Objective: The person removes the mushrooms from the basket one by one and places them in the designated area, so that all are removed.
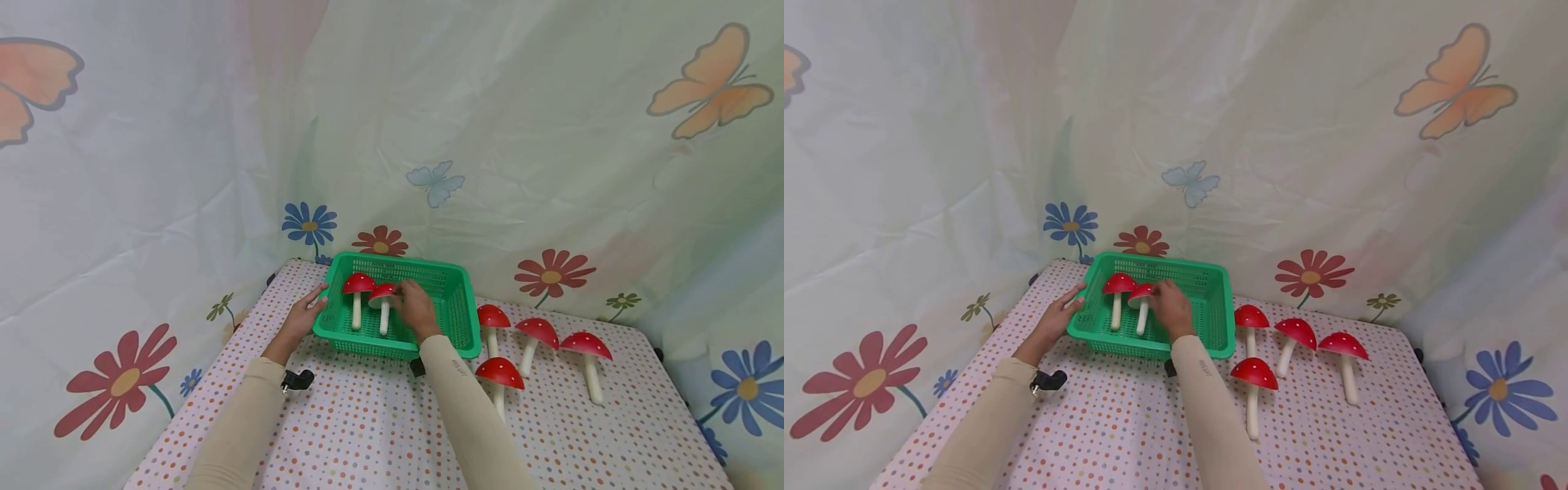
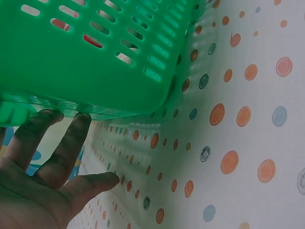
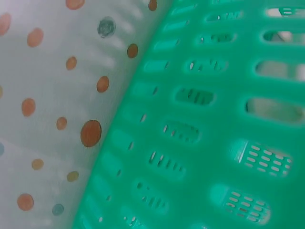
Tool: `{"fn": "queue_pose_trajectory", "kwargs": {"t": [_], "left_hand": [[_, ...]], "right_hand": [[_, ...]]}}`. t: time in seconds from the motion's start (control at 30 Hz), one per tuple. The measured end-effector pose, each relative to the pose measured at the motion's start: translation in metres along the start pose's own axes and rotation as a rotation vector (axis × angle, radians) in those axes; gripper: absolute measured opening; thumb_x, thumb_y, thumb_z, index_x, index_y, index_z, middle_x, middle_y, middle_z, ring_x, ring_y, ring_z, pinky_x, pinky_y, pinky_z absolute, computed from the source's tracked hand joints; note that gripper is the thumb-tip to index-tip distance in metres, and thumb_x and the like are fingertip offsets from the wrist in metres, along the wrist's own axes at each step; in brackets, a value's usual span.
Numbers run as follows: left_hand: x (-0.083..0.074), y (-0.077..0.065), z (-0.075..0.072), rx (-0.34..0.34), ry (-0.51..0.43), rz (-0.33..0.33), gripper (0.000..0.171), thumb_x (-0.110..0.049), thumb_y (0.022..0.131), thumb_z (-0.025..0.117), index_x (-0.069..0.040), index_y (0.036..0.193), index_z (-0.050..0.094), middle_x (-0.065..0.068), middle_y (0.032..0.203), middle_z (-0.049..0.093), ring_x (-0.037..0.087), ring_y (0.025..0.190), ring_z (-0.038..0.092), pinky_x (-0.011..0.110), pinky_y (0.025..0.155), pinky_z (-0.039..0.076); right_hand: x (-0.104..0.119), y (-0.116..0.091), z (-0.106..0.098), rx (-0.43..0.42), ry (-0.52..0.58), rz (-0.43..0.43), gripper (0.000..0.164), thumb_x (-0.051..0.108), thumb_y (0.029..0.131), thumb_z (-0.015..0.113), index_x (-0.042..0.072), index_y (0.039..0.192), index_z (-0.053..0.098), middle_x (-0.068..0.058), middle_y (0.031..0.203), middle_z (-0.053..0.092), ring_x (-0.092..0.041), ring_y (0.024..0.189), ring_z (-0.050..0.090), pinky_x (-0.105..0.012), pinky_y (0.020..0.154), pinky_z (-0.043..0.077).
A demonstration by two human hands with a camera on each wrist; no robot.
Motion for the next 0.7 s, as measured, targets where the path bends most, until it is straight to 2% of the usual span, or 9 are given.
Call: {"fn": "queue_pose_trajectory", "kwargs": {"t": [0.17, 0.27, 0.47, 0.7], "left_hand": [[0.0012, 0.0006, -0.0002, -0.005, -0.007, -0.01, 0.048, -0.04, 0.102, 0.052, -0.039, 0.149, 0.041, -0.003, 0.163, 0.027, 0.032, 0.128, 0.054, 0.038, 0.091, 0.053], [0.0013, 0.0006, -0.0004, -0.008, -0.005, -0.014, 0.048, -0.039, 0.102, 0.052, -0.04, 0.149, 0.041, -0.003, 0.163, 0.027, 0.032, 0.128, 0.054, 0.038, 0.092, 0.053], [0.0017, 0.0003, 0.0, -0.007, 0.002, -0.023, 0.047, -0.039, 0.103, 0.05, -0.041, 0.149, 0.041, -0.001, 0.163, 0.028, 0.033, 0.126, 0.056, 0.038, 0.091, 0.053], [0.0019, 0.001, 0.0003, -0.003, 0.008, -0.013, 0.047, -0.039, 0.103, 0.05, -0.04, 0.149, 0.041, 0.001, 0.163, 0.028, 0.032, 0.126, 0.056, 0.037, 0.089, 0.053]], "right_hand": [[-0.0054, 0.0015, 0.0035, 0.016, 0.101, 0.031, 0.014, 0.012, 0.096, 0.064, 0.01, 0.109, 0.069, -0.007, 0.114, 0.064, -0.023, 0.101, 0.064, -0.038, 0.083, 0.056], [-0.0068, 0.0024, 0.0041, 0.012, 0.122, 0.033, 0.016, 0.013, 0.097, 0.064, 0.008, 0.11, 0.07, -0.008, 0.114, 0.066, -0.024, 0.102, 0.065, -0.038, 0.083, 0.056], [-0.0065, 0.001, 0.0036, 0.008, 0.084, 0.031, 0.014, 0.014, 0.097, 0.064, 0.008, 0.107, 0.072, -0.008, 0.112, 0.067, -0.023, 0.099, 0.065, -0.037, 0.08, 0.056], [-0.0033, -0.0001, 0.0006, 0.015, 0.029, 0.021, 0.014, 0.017, 0.096, 0.066, 0.007, 0.103, 0.071, -0.005, 0.103, 0.063, -0.019, 0.086, 0.061, -0.035, 0.074, 0.055]]}}
Point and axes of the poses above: each hand's wrist, its own y-axis towards the middle knuckle, its own z-axis out of the palm, x = y × z, the point moved 8 cm from there along y, towards the middle knuckle
